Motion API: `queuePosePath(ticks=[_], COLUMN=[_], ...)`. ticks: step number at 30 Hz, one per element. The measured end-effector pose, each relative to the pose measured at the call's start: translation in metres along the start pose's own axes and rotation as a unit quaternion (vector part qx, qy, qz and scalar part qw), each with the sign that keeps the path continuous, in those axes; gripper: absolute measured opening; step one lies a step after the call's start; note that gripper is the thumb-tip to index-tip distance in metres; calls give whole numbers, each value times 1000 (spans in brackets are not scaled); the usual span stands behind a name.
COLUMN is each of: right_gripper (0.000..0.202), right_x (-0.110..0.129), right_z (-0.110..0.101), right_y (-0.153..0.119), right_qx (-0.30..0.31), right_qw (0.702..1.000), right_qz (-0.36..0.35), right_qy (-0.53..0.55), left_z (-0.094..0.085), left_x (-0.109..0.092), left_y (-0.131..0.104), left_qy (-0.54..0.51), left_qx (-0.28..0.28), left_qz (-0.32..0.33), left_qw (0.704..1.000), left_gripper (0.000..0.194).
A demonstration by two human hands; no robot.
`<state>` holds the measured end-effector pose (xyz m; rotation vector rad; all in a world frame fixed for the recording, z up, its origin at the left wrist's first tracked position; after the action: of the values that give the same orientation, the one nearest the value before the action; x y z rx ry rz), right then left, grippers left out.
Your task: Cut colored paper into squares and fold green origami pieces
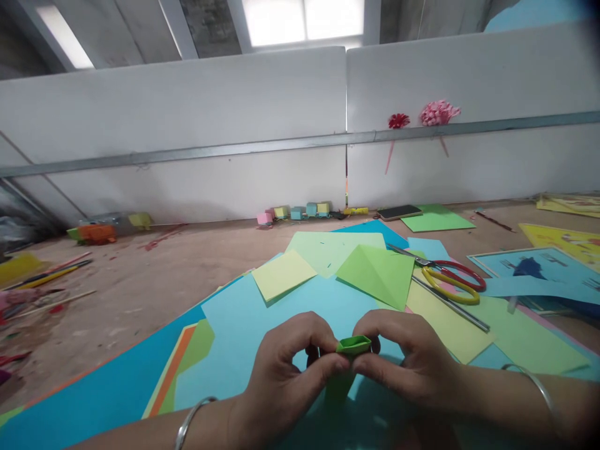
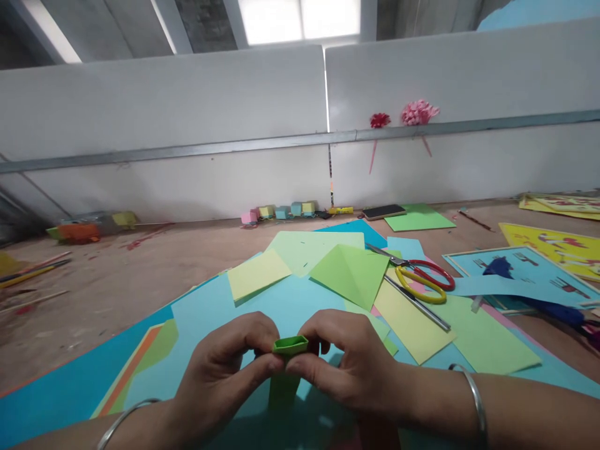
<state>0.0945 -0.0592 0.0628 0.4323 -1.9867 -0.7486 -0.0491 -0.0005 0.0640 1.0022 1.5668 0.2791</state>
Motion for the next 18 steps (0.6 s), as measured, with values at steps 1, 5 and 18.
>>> queuePosePath(ticks=[1,5,18], right_gripper=[10,11,19], right_x=[0,-1,-5], right_z=[1,1,3], right_y=[-1,-2,-4], right_qx=[4,5,27], right_qw=[1000,1000,999], right_qz=[2,12,40], right_qy=[0,5,22], left_z=[0,1,1], left_x=[1,0,1], left_y=[0,1,0], left_qy=[-3,-10,-11], left_qx=[-1,-3,8], left_qz=[-5,-21,-81], left_qw=[1000,1000,997], left_gripper=[19,20,7])
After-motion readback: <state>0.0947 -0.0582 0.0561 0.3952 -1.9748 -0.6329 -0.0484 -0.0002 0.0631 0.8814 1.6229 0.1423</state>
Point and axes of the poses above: each hand's wrist, its own y-axis towards the middle knuckle, its own z-axis out of the palm, x = y × z, the point moved 6 cm from there along y, towards the middle knuckle, and after that the axes turned 12 degrees about -x, right-handed, at the moved point
